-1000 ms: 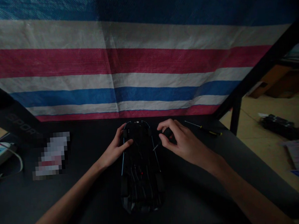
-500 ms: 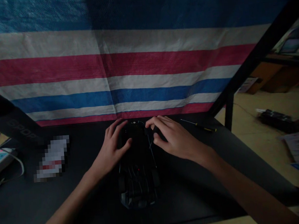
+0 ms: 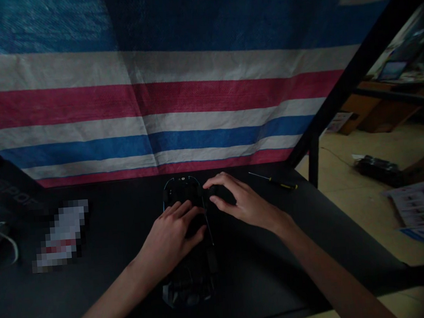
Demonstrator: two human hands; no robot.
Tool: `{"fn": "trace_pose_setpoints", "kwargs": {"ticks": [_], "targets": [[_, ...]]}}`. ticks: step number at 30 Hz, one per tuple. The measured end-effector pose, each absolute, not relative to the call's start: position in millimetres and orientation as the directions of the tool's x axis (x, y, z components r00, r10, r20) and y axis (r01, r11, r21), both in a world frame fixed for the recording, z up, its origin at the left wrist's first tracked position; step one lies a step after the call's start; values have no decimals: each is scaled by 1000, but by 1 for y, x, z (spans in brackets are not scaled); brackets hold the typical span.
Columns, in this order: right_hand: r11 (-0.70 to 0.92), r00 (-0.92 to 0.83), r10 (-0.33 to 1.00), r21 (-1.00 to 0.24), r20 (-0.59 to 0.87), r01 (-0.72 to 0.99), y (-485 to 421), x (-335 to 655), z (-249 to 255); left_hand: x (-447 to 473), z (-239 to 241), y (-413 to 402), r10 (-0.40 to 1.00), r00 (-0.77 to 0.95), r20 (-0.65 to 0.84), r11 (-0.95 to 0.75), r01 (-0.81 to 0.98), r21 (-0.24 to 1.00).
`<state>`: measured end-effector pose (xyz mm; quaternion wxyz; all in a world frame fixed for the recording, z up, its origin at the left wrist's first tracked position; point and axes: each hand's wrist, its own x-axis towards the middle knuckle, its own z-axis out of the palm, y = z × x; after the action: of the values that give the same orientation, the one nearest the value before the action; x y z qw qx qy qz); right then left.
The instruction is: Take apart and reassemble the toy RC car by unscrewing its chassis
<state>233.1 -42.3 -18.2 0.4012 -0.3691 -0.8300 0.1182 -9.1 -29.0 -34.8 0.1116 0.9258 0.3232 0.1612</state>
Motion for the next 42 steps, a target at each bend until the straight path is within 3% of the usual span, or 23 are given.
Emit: {"fn": "trace_pose_setpoints", "kwargs": {"ticks": [5,12,23,31,42], "targets": [[613,-154,757,-610,634,501,-35,245,-43,-9,-32,-30,641,740,202,-760,574,306],[294,24,936,-819,351,492,-21,249,-79,-7,-25,-29,646,752,132,-751,594,288],[263,-82,964,-870,252,417,-26,222,-97,0,-5,1,573,813,-103,-728,563,392],[251,-64,967,-864,248,437,-26,221,-100,3,-6,9,601,782,-162,-681,608,409],[291,-118,956,-846,267,447,-24,218,-102,19,6,10,518,832,-197,-797,553,241]]}}
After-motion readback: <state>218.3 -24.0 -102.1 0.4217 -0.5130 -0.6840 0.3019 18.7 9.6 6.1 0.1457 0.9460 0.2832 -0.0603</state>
